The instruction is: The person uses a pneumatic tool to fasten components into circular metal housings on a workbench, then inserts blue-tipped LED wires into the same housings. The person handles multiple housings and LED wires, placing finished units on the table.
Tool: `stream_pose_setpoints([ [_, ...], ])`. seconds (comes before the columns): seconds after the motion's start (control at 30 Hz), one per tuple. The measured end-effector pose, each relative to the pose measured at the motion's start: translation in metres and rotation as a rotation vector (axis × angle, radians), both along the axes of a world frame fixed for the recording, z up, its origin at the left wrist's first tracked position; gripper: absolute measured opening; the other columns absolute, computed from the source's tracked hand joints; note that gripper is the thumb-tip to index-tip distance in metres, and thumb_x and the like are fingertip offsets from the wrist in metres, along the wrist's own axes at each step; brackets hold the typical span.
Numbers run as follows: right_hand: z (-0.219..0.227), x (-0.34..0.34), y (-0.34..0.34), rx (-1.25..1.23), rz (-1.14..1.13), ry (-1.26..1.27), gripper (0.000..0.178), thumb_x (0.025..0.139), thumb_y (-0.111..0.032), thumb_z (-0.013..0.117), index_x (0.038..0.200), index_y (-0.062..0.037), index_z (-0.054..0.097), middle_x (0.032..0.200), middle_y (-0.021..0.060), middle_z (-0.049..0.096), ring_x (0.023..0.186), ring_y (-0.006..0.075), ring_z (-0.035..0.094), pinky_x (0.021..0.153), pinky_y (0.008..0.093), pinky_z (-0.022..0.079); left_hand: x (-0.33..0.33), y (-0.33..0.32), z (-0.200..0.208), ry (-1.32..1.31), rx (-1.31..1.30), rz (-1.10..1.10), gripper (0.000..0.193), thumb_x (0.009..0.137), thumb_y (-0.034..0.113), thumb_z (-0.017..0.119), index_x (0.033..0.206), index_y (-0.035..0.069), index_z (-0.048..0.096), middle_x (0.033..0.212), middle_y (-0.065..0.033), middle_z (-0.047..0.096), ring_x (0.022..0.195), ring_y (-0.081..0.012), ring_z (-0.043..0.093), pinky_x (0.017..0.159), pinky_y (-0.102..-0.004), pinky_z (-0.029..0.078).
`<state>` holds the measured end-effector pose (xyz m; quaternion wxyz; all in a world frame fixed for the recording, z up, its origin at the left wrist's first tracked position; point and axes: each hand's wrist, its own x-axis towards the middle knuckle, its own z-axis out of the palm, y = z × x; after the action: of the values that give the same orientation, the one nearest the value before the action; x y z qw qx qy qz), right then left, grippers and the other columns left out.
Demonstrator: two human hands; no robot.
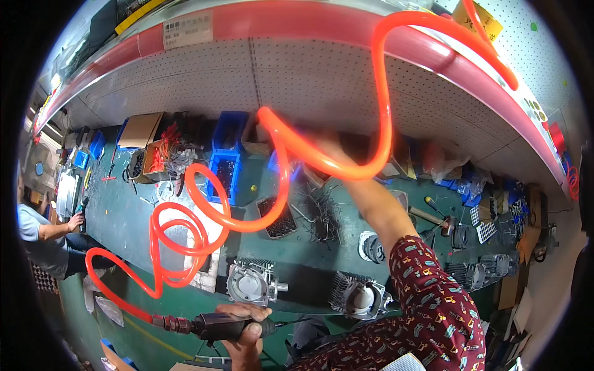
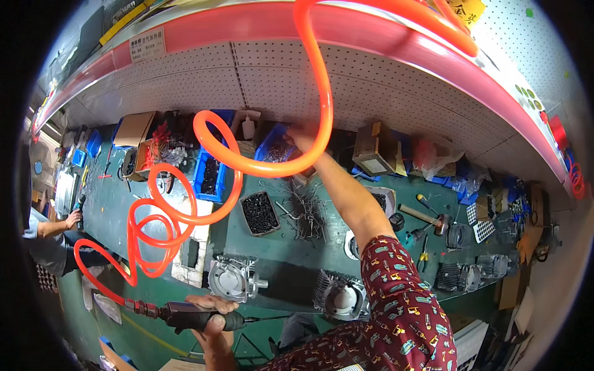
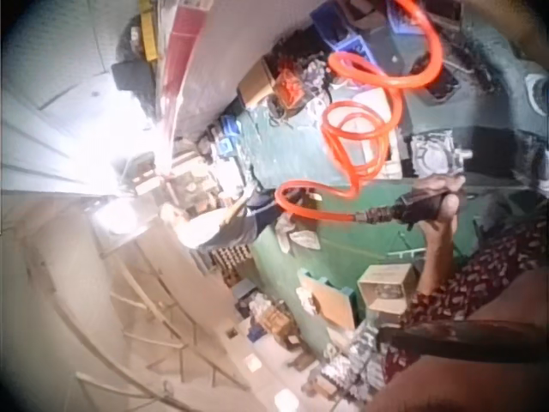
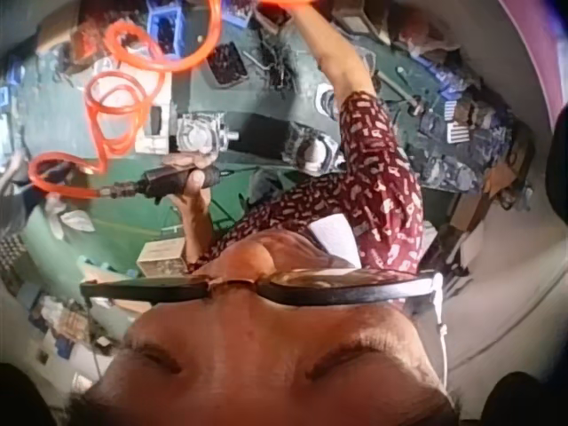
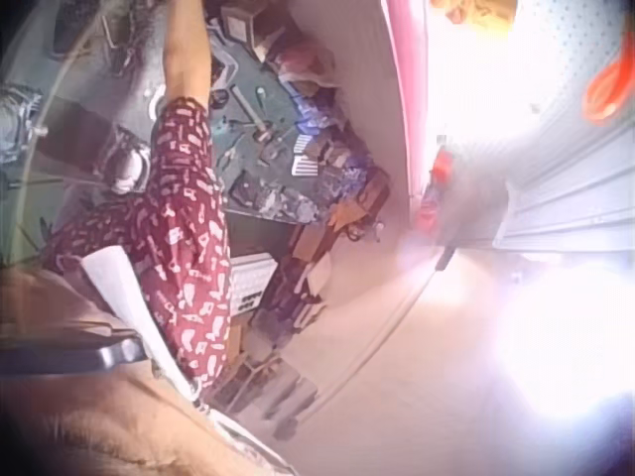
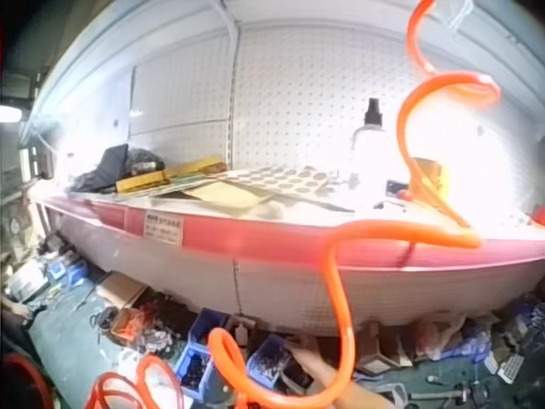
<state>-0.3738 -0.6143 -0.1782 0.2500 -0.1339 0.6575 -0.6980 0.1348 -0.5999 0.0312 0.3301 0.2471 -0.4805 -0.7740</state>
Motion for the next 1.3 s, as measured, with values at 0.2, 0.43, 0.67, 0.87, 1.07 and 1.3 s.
stream_pose_setpoints([
  [0.2,-0.033,0.008,-0.054,0.086,0.111,-0.075,0.013,0.087,-0.002,0.063,0.099,-0.0029,0.068,0.083,0.0118,0.067,0.071,0.0255,0.067,0.064,0.0372,0.057,0.009,-0.016,-0.013,-0.055,-0.038,0.06,0.048,0.075,0.023,0.085,0.104,0.008,0.049,0.083,-0.008,0.059,0.078,-0.0219,0.062,0.079,-0.0425,0.058],
  [0.43,-0.069,0.028,-0.095,1.077,0.48,0.987,0.021,0.087,-0.013,0.062,0.097,-0.0052,0.078,0.106,0.0211,0.074,0.102,0.0371,0.072,0.089,0.046,0.058,0.027,-0.035,-0.026,-0.046,0.018,0.012,0.044,0.081,0.024,0.083,0.111,0.009,0.054,0.098,-0.0108,0.061,0.089,-0.0237,0.062,0.088,-0.0439,0.053],
  [0.67,-0.058,0.044,-0.095,1.108,0.527,1.001,0.026,0.091,-0.011,0.055,0.103,-0.0055,0.078,0.113,0.019,0.073,0.107,0.0351,0.071,0.089,0.0453,0.058,0.037,-0.037,-0.026,-0.104,0.015,0.049,0.043,0.081,0.022,0.085,0.112,0.008,0.057,0.1,-0.0112,0.065,0.094,-0.0246,0.063,0.092,-0.0457,0.052],
  [0.87,-0.063,0.048,-0.099,1.183,0.597,1.009,0.027,0.09,-0.01,0.059,0.109,-0.0058,0.077,0.118,0.0221,0.071,0.112,0.0345,0.07,0.095,0.0451,0.056,0.044,-0.037,-0.03,-0.028,-0.02,-0.024,0.043,0.083,0.021,0.084,0.114,0.007,0.058,0.098,-0.0108,0.066,0.095,-0.0266,0.065,0.094,-0.0476,0.053],
  [1.07,-0.048,0.031,-0.103,0.842,0.412,0.835,0.015,0.088,-0.009,0.065,0.098,-0.0027,0.075,0.093,0.0135,0.073,0.08,0.0259,0.07,0.07,0.0389,0.056,0.049,-0.024,-0.024,-0.007,0.006,-0.043,0.046,0.083,0.024,0.085,0.118,0.009,0.059,0.102,-0.0127,0.067,0.097,-0.0276,0.065,0.098,-0.0482,0.052],
  [1.3,0.056,0.093,0.039,0.051,0.256,-0.049,0.008,0.089,-0.01,0.066,0.091,-0.0027,0.07,0.077,0.0048,0.065,0.062,0.0147,0.059,0.055,0.0304,0.048,0.018,0.031,0.021,-0.053,-0.143,0.106,0.036,0.079,0.018,0.069,0.107,0.007,0.048,0.084,-0.011,0.058,0.079,-0.0238,0.06,0.084,-0.0463,0.057],
])
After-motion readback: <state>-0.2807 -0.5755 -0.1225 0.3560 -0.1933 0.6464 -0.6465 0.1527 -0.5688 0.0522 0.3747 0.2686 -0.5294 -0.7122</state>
